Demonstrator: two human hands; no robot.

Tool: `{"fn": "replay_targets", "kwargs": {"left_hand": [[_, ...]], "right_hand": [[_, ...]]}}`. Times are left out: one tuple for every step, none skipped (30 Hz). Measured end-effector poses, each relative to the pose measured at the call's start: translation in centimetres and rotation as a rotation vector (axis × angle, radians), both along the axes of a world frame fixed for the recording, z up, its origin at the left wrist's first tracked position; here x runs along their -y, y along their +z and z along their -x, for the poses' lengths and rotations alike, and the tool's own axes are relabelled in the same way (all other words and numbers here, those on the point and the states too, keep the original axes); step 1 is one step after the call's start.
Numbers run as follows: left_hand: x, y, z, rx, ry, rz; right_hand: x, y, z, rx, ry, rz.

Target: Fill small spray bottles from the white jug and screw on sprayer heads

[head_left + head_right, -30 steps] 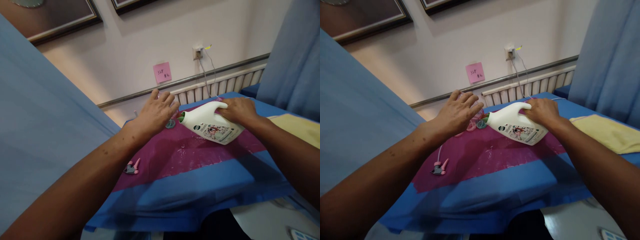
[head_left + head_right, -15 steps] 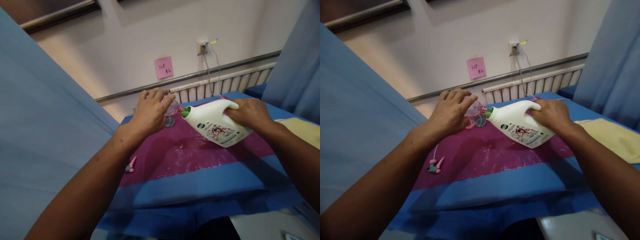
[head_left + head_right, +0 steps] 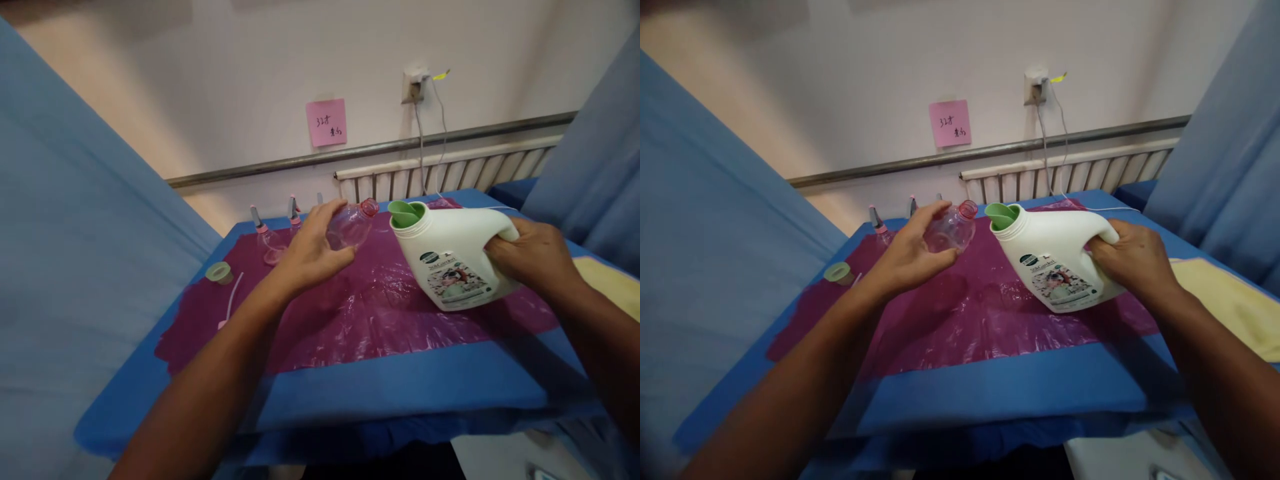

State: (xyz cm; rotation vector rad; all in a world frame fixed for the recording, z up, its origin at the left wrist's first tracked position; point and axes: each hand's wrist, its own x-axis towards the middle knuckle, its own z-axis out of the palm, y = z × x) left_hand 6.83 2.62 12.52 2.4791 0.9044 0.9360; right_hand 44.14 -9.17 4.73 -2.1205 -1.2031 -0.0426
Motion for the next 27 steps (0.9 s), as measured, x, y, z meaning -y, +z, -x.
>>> {"fn": "replay_targets", "kwargs": {"left_hand": [[0.0,-0.5,-0.1,0.036,0.006,0.058],[0.0,-1.0,-0.2,0.067,0.018,0.117],[0.0,-1.5,-0.2,0.092,0.032,0.173],[-0.1,-2.1,-0.1,0.111,0.045,0.221],[-0.1,-2.7,0.0,0.128,0.055,0.261],[-0.1,-3.3,0.1,0.146,0.064,0.293],[-0.2,-4.0,0.3,0.163,0.073,0.318],[-0.2,-4.6,0.5,0.179,0.086,0.340],[-0.1,-5.3,0.8,0.190,0.103,0.362],[0.0,-5.9,1.0,0.196,0.121,0.385],[0.1,-6.5,1.3,0.199,0.138,0.406],[0.3,-6.9,1.6,0.205,0.151,0.425],[0.5,-7.3,1.9,0.214,0.158,0.442],[0.8,-7.6,2.3,0.225,0.162,0.456],[1.0,-7.7,2.7,0.237,0.164,0.469],[1.2,-7.9,3.2,0.245,0.164,0.478],[1.3,-8.0,3.7,0.250,0.165,0.482],[1.4,-8.1,4.1,0.249,0.168,0.483],[1.4,-8.2,4.6,0.249,0.172,0.481],[1.5,-8.3,4.9,0.251,0.176,0.477],[1.5,-8.6,5.2,0.256,0.179,0.473],[1.5,-8.8,5.4,0.264,0.184,0.472],[1.4,-9.2,5.6,0.277,0.190,0.475],[1.4,-9.5,5.6,0.294,0.194,0.479],[1.4,-10.0,5.6,0.316,0.197,0.483],[1.4,-10.4,5.6,0.340,0.198,0.489],[1.5,-10.9,5.5,0.363,0.200,0.494]], "right_hand": [[0.3,-0.3,-0.1,-0.075,-0.011,-0.017],[0.6,-0.6,-0.3,-0.144,-0.028,-0.033],[0.9,-0.9,-0.5,-0.190,-0.052,-0.054],[1.2,-1.3,-0.7,-0.213,-0.084,-0.074],[1.4,-1.7,-0.9,-0.227,-0.120,-0.087],[1.7,-2.1,-1.2,-0.243,-0.154,-0.095],[2.0,-2.5,-1.5,-0.269,-0.179,-0.100],[2.2,-3.0,-1.8,-0.303,-0.195,-0.104],[2.5,-3.4,-1.9,-0.340,-0.210,-0.106],[2.8,-3.8,-2.0,-0.376,-0.228,-0.107],[3.1,-4.1,-2.0,-0.407,-0.253,-0.109],[3.3,-4.3,-1.9,-0.432,-0.288,-0.112],[3.6,-4.5,-1.6,-0.449,-0.332,-0.120],[3.7,-4.5,-1.3,-0.462,-0.369,-0.131],[3.9,-4.6,-0.9,-0.471,-0.389,-0.148],[3.9,-4.5,-0.5,-0.473,-0.397,-0.169],[3.9,-4.5,-0.1,-0.468,-0.397,-0.190],[3.8,-4.4,0.2,-0.459,-0.385,-0.208],[3.6,-4.3,0.6,-0.458,-0.364,-0.226],[3.4,-4.1,0.9,-0.457,-0.344,-0.248],[3.2,-4.0,1.2,-0.453,-0.330,-0.269],[2.9,-3.8,1.5,-0.444,-0.316,-0.287],[2.6,-3.6,1.8,-0.430,-0.313,-0.308],[2.4,-3.5,2.0,-0.416,-0.315,-0.329],[2.1,-3.5,2.2,-0.389,-0.311,-0.343],[1.9,-3.6,2.3,-0.321,-0.296,-0.343],[1.8,-3.7,2.4,-0.227,-0.267,-0.333]]}}
